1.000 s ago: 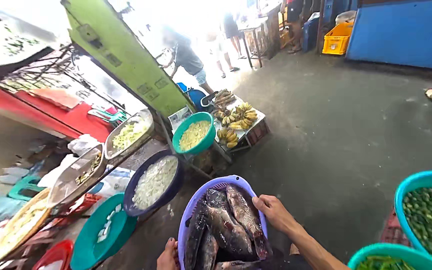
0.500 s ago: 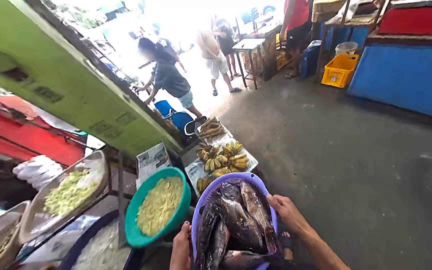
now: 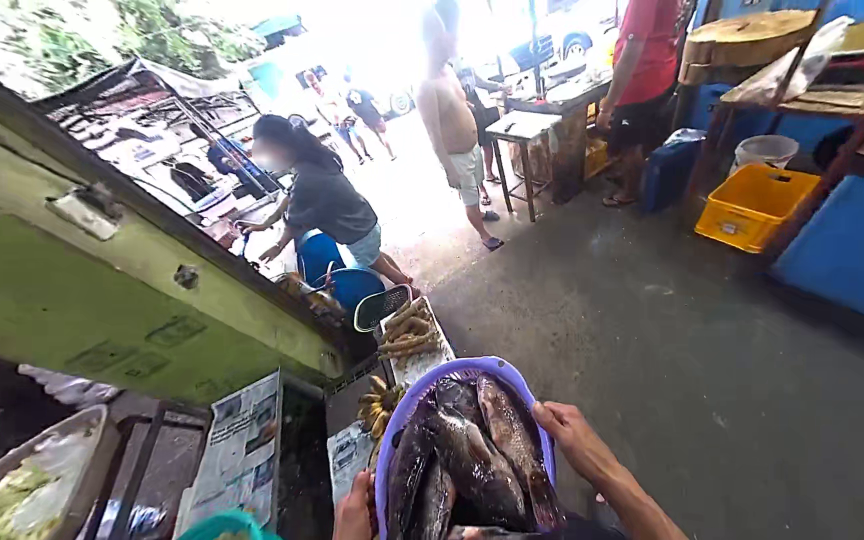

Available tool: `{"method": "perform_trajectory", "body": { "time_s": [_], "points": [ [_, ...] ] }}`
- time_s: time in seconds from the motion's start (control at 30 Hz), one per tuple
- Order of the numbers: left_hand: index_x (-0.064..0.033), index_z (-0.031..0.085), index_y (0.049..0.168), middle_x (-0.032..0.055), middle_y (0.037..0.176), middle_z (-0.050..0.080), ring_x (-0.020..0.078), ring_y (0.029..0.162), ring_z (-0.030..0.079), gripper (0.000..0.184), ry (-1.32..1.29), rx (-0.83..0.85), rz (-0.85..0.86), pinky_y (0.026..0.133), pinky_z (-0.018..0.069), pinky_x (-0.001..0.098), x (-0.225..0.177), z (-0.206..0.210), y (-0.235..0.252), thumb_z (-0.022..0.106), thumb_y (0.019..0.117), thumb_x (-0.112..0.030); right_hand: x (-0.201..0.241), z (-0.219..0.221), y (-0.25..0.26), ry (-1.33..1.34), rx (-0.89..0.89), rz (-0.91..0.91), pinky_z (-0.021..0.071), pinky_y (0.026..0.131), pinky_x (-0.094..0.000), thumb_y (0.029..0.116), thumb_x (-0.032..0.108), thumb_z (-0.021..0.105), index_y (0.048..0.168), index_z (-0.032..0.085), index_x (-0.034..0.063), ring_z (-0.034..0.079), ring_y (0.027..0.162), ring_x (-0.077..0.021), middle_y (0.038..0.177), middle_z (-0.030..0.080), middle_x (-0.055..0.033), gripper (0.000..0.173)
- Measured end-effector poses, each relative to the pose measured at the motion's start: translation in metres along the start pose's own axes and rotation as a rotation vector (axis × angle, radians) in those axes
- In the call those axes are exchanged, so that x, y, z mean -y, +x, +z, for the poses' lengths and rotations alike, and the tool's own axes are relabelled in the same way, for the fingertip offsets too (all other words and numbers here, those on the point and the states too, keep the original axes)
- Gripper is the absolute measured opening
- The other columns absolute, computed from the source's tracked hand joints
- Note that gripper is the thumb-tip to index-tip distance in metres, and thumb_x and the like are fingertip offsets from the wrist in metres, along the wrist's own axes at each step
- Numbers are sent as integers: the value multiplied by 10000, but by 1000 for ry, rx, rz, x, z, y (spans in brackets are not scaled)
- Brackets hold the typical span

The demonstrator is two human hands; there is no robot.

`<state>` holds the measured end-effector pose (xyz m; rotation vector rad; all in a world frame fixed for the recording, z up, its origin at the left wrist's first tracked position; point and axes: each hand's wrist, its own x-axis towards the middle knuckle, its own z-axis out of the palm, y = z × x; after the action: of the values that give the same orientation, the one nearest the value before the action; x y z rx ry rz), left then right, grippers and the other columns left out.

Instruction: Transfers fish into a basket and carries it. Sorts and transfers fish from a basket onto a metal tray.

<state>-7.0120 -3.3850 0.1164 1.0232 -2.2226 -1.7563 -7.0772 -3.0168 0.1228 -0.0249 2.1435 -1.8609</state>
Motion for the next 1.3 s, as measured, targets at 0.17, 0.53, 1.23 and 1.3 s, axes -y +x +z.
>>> {"method": "perform_trajectory", "body": {
  "time_s": [0.17, 0.53, 1.23, 1.3],
  "points": [
    [-52, 638, 900, 25, 715, 636, 122, 647, 619, 551, -3, -99, -117, 623, 549, 362, -59, 91, 84, 322, 1092, -461, 17, -58, 167, 22, 87, 47, 549, 789, -431, 975, 669, 454, 871, 704, 110, 665, 833, -161, 836, 677, -42, 621],
    [-14, 695, 937, 99, 785, 663, 198, 718, 633, 553, -37, -187, -157, 683, 545, 439, -193, 253, 345, 394, 1083, -454, 89, -120, 526, 28, 148, 22, 571, 876, -401, 1046, 530, 412, 906, 732, 77, 701, 898, -149, 874, 731, -48, 572],
    [-106, 654, 839, -32, 654, 585, 65, 570, 556, 484, -128, -450, -259, 532, 476, 276, -433, 420, 887, 382, 1086, -421, 220, -74, 1230, -11, 443, -11, 580, 887, -375, 1069, 486, 389, 981, 742, 54, 706, 914, -133, 905, 738, -56, 564],
    [-79, 678, 881, -12, 689, 621, 84, 613, 594, 487, -112, -416, -241, 575, 518, 311, -447, 428, 954, 382, 1085, -408, 228, -62, 1289, -15, 424, 4, 581, 891, -384, 1074, 470, 371, 1005, 733, 43, 705, 930, -143, 929, 737, -69, 564]
  ]
}}
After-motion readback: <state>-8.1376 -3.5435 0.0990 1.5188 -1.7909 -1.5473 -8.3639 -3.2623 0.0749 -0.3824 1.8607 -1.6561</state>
